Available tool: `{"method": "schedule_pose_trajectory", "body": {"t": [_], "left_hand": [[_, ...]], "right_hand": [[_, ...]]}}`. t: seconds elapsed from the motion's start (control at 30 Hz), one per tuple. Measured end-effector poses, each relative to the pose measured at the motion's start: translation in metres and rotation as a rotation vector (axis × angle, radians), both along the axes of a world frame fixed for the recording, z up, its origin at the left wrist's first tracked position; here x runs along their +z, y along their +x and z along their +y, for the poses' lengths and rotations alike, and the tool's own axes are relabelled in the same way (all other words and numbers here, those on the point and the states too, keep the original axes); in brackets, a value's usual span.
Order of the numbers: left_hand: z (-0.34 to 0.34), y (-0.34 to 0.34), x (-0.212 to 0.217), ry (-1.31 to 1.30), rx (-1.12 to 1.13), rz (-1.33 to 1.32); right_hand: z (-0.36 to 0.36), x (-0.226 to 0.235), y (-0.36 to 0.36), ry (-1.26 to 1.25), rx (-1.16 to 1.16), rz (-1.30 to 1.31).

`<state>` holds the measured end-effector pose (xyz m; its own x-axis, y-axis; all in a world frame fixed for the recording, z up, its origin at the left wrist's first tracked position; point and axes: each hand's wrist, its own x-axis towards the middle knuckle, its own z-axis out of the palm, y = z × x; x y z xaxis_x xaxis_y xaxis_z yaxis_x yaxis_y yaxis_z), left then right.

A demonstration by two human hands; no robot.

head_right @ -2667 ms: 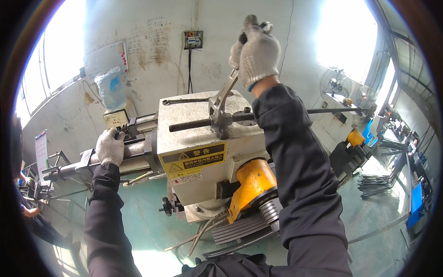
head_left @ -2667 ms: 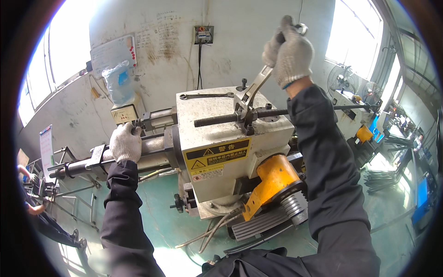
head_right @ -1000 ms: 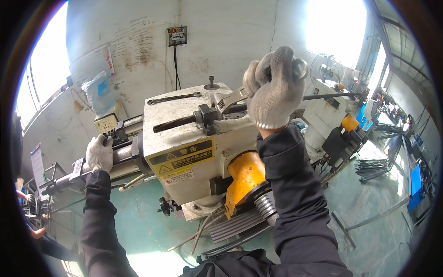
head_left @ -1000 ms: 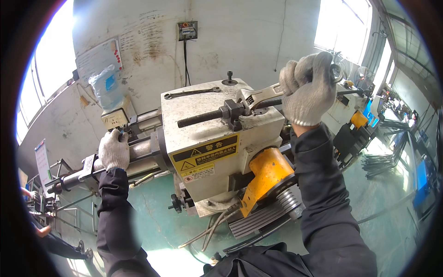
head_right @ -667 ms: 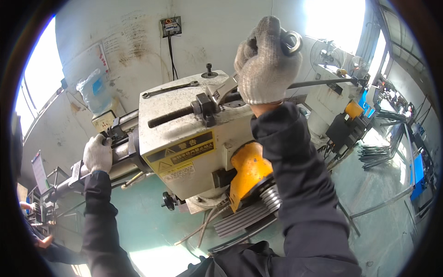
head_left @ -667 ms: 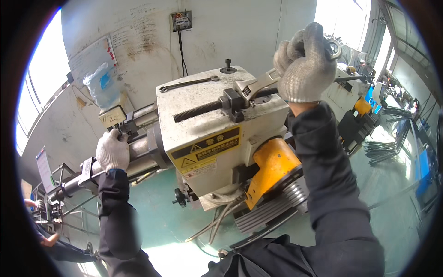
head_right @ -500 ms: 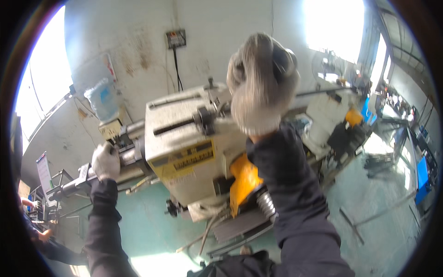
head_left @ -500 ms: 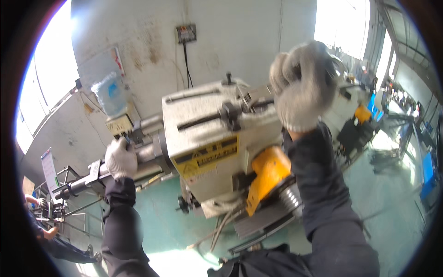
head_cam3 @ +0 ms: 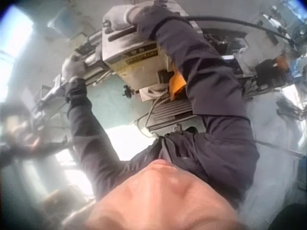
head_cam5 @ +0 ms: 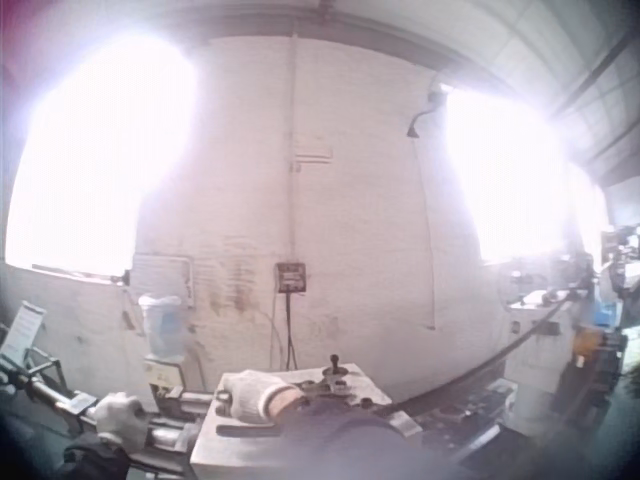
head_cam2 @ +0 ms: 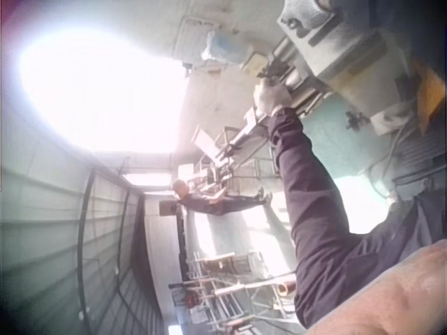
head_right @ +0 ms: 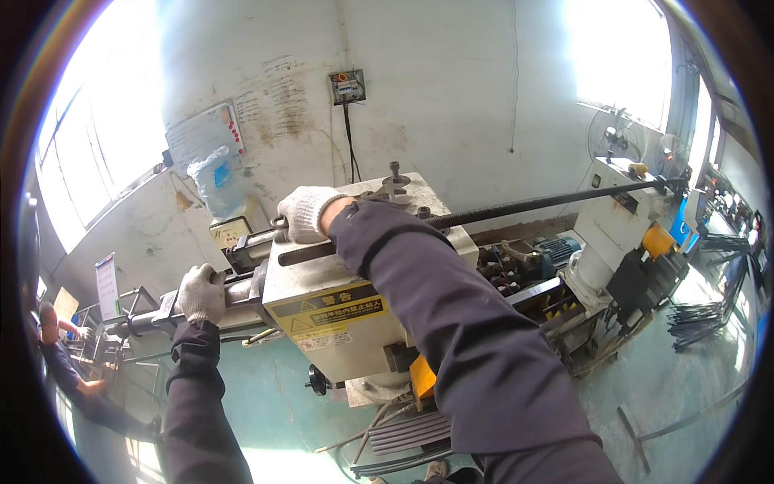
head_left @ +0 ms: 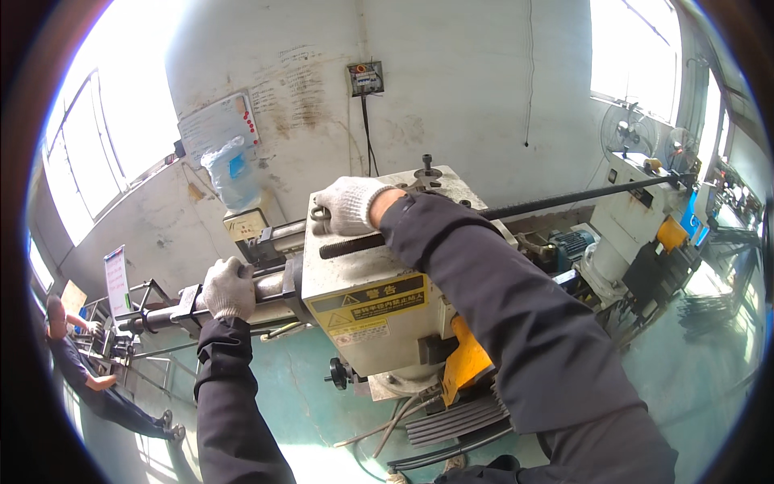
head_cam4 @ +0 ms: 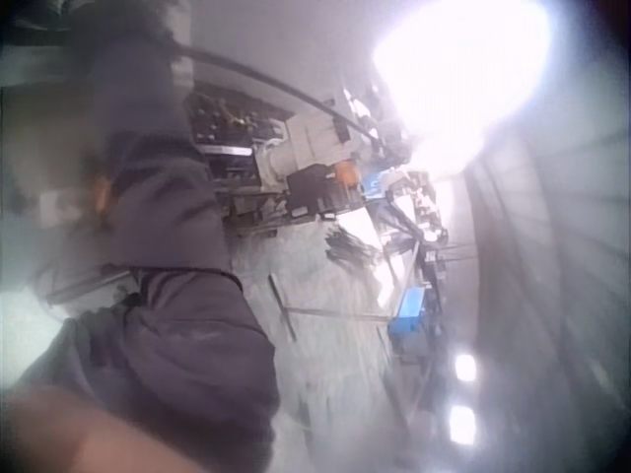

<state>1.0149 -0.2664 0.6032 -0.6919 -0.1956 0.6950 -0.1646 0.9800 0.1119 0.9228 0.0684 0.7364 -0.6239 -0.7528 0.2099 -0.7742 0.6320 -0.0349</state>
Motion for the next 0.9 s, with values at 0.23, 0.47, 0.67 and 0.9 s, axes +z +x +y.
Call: {"method": "schedule_pose_trajectory", "body": {"t": [0.23, 0.47, 0.67, 0.9], "left_hand": [[-0.011, -0.001, -0.017, -0.017, -0.003, 0.160], [0.119, 0.120, -0.022, 0.673, -0.778, 0.232], [0.299, 0.253, -0.039, 0.578, -1.072, -0.133], [0.396, 0.343, -0.046, 0.690, -1.045, -0.341]], "right_hand": [[0.084, -0.037, 0.077, -0.778, 0.214, 0.064], [0.204, -0.117, 0.284, -0.886, 0.045, -0.089], [0.174, -0.189, 0.403, -1.254, -0.289, -0.504], [0.226, -0.221, 0.474, -1.950, -0.240, -0.847]]}}
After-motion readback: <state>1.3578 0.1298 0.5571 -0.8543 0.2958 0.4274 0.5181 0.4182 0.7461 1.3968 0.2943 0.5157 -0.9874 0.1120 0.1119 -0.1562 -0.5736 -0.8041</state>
